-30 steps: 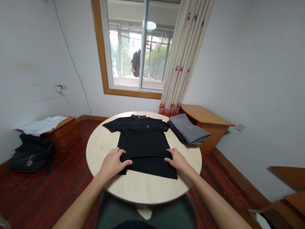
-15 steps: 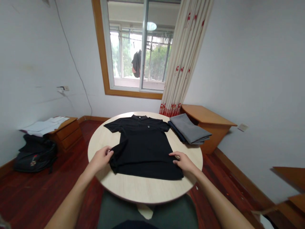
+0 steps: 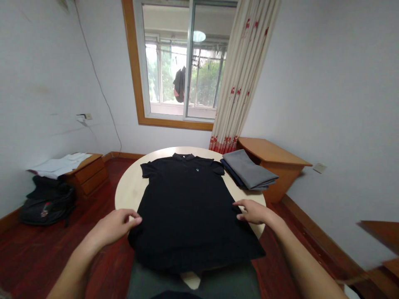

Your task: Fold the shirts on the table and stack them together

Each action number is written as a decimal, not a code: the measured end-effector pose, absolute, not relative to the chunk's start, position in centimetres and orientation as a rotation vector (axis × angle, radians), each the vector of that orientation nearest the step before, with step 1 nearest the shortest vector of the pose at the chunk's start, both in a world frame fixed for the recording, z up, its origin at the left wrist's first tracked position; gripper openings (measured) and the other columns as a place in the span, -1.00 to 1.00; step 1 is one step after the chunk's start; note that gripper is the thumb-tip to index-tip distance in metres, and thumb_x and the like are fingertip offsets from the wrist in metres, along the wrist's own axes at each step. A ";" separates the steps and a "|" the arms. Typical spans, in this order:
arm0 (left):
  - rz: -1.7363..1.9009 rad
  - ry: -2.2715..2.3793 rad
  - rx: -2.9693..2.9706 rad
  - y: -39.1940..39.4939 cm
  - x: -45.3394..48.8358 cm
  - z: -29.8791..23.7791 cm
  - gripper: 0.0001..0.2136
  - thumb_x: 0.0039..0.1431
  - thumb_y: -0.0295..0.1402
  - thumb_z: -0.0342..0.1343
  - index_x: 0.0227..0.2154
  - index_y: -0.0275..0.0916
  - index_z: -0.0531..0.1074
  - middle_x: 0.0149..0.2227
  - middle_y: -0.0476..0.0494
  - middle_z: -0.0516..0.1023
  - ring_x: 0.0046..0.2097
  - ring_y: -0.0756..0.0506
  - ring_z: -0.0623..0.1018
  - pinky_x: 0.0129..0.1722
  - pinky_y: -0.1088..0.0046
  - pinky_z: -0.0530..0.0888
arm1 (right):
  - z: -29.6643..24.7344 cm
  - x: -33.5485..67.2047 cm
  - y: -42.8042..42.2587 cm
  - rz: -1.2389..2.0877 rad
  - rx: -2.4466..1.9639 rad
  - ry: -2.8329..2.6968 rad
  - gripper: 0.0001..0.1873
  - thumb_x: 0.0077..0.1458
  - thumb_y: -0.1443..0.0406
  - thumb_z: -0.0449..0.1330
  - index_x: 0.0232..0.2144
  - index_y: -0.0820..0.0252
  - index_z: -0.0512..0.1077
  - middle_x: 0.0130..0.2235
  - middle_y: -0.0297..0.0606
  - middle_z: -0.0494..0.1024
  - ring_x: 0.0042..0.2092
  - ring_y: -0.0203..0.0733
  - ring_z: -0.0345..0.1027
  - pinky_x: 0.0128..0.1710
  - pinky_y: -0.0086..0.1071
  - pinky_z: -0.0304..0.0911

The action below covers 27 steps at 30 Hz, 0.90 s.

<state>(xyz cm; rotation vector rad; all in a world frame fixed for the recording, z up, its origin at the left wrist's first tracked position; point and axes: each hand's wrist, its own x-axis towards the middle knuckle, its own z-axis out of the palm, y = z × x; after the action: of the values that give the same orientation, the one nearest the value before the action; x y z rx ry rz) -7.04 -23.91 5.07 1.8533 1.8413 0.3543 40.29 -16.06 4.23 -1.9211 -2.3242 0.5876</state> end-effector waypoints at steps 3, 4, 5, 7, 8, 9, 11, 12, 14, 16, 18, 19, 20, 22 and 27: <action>0.447 1.733 2.142 -20.7 -1.4 4.5 -0.53 0.27 -0.01 -0.15 -0.09 -0.15 0.57 -0.02 -0.19 0.61 0.02 -0.23 0.55 0.02 0.28 0.42 | 4.4 34.1 -15.1 0.199 -1.701 -2.396 -0.41 0.15 0.19 0.19 0.19 0.30 0.39 0.26 0.04 0.34 0.29 0.07 0.20 0.31 -0.14 0.06; 0.427 1.662 2.231 -19.4 0.6 3.9 -0.51 0.29 -0.03 -0.15 -0.01 -0.19 0.54 0.06 -0.22 0.56 0.09 -0.23 0.51 0.10 0.26 0.39 | 3.9 31.8 -14.6 0.203 -1.587 -2.452 -0.40 0.19 0.16 0.15 0.24 0.27 0.33 0.29 -0.01 0.30 0.33 0.02 0.14 0.33 -0.16 0.01; 0.390 1.627 2.307 -18.2 2.4 3.1 -0.49 0.30 -0.03 -0.14 0.08 -0.23 0.48 0.14 -0.26 0.50 0.18 -0.24 0.44 0.18 0.23 0.33 | 3.3 29.6 -14.1 0.227 -1.493 -2.507 -0.38 0.22 0.13 0.12 0.27 0.24 0.28 0.33 -0.05 0.25 0.36 0.01 0.07 0.35 -0.12 -0.05; 0.258 1.663 2.377 -15.7 4.9 1.2 -0.44 0.32 -0.03 -0.14 0.22 -0.27 0.35 0.33 -0.29 0.24 0.34 -0.28 0.23 0.30 0.08 0.16 | 1.5 25.9 -12.9 0.273 -1.420 -2.578 -0.36 0.27 0.09 0.06 0.32 0.20 0.20 0.38 -0.10 0.13 0.41 0.00 -0.09 0.37 -0.01 -0.16; 0.187 1.700 2.372 -14.7 5.6 0.3 -0.40 0.34 0.00 -0.18 0.28 -0.26 0.26 0.38 -0.27 0.13 0.38 -0.30 0.13 0.32 -0.03 0.09 | 0.6 24.7 -12.4 0.299 -1.404 -2.606 -0.35 0.29 0.09 0.03 0.34 0.21 0.16 0.39 -0.11 0.08 0.42 -0.02 -0.14 0.38 -0.01 -0.20; 0.145 1.752 2.362 -13.8 5.9 -0.7 -0.38 0.35 0.02 -0.21 0.32 -0.24 0.20 0.40 -0.25 0.05 0.41 -0.31 0.05 0.33 -0.11 0.03 | -0.3 23.9 -11.9 0.320 -1.413 -2.608 -0.36 0.31 0.08 -0.02 0.35 0.20 0.13 0.40 -0.12 0.06 0.43 -0.04 -0.17 0.38 -0.01 -0.22; 0.134 1.822 2.374 -12.6 5.4 -2.3 -0.38 0.37 0.05 -0.28 0.36 -0.17 0.11 0.43 -0.17 -0.03 0.43 -0.29 -0.04 0.32 -0.20 -0.04 | -1.8 23.6 -10.9 0.337 -1.438 -2.579 -0.34 0.35 0.03 -0.12 0.37 0.18 0.09 0.41 -0.15 0.02 0.43 -0.07 -0.20 0.38 -0.03 -0.26; 0.151 1.848 2.386 -12.3 4.9 -2.9 -0.38 0.37 0.06 -0.30 0.36 -0.13 0.09 0.43 -0.13 -0.05 0.44 -0.28 -0.05 0.32 -0.21 -0.06 | -2.3 24.0 -10.5 0.335 -1.462 -2.557 -0.33 0.35 -0.01 -0.16 0.37 0.17 0.08 0.42 -0.17 0.00 0.44 -0.09 -0.22 0.38 -0.04 -0.28; 0.191 1.888 2.399 -11.9 3.4 -3.7 -0.37 0.35 0.10 -0.32 0.37 -0.08 0.07 0.43 -0.09 -0.06 0.44 -0.27 -0.07 0.32 -0.21 -0.07 | -2.9 25.7 -9.8 0.317 -1.541 -2.509 -0.29 0.34 -0.06 -0.20 0.38 0.16 0.05 0.43 -0.21 -0.03 0.44 -0.10 -0.26 0.38 -0.06 -0.30; 0.213 1.943 2.367 -11.7 1.7 -4.0 -0.32 0.33 0.15 -0.33 0.37 -0.09 0.06 0.43 -0.09 -0.06 0.44 -0.30 -0.08 0.32 -0.21 -0.06 | -3.1 28.1 -9.0 0.285 -1.676 -2.446 -0.25 0.33 -0.10 -0.23 0.39 0.16 0.01 0.44 -0.22 -0.07 0.45 -0.11 -0.29 0.38 -0.08 -0.31; 0.215 2.002 2.315 -11.4 0.0 -4.2 -0.29 0.31 0.17 -0.33 0.38 -0.11 0.05 0.44 -0.11 -0.08 0.44 -0.32 -0.08 0.33 -0.19 -0.06 | -3.2 30.8 -8.4 0.242 -1.820 -2.367 -0.23 0.33 -0.10 -0.26 0.40 0.19 -0.01 0.44 -0.21 -0.09 0.45 -0.11 -0.30 0.38 -0.10 -0.31; 0.213 2.033 2.291 -11.2 -0.9 -4.2 -0.29 0.31 0.17 -0.33 0.38 -0.11 0.05 0.44 -0.11 -0.08 0.44 -0.32 -0.08 0.33 -0.16 -0.05 | -3.3 32.1 -8.1 0.221 -1.886 -2.327 -0.23 0.33 -0.10 -0.26 0.40 0.20 -0.02 0.44 -0.20 -0.10 0.45 -0.11 -0.30 0.38 -0.11 -0.31; 0.211 2.066 2.269 -11.0 -1.8 -4.2 -0.29 0.31 0.17 -0.32 0.38 -0.12 0.05 0.44 -0.12 -0.08 0.44 -0.32 -0.08 0.34 -0.13 -0.04 | -3.3 33.3 -7.8 0.203 -1.941 -2.294 -0.23 0.33 -0.09 -0.25 0.40 0.22 -0.02 0.44 -0.20 -0.10 0.45 -0.10 -0.29 0.38 -0.11 -0.30; 0.213 2.129 2.232 -10.5 -3.3 -4.2 -0.30 0.32 0.14 -0.31 0.38 -0.15 0.06 0.44 -0.14 -0.07 0.43 -0.30 -0.05 0.34 -0.08 -0.01 | -3.5 35.2 -7.5 0.175 -2.013 -2.252 -0.23 0.33 -0.08 -0.24 0.40 0.25 -0.02 0.44 -0.17 -0.10 0.45 -0.10 -0.28 0.38 -0.12 -0.29; 0.185 2.162 2.215 -10.6 -4.8 -3.8 -0.32 0.34 0.10 -0.32 0.38 -0.18 0.05 0.44 -0.17 -0.08 0.43 -0.26 -0.04 0.34 -0.03 0.02 | -3.6 36.3 -8.6 0.159 -2.052 -2.229 -0.24 0.34 -0.07 -0.25 0.40 0.26 -0.03 0.44 -0.12 -0.10 0.45 -0.10 -0.27 0.37 -0.06 -0.28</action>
<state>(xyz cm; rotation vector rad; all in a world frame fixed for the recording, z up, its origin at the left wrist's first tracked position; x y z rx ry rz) -4.85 -10.55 -3.79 2.2147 2.1618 0.1846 36.33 -8.57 -3.56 -2.0519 -2.2292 0.1588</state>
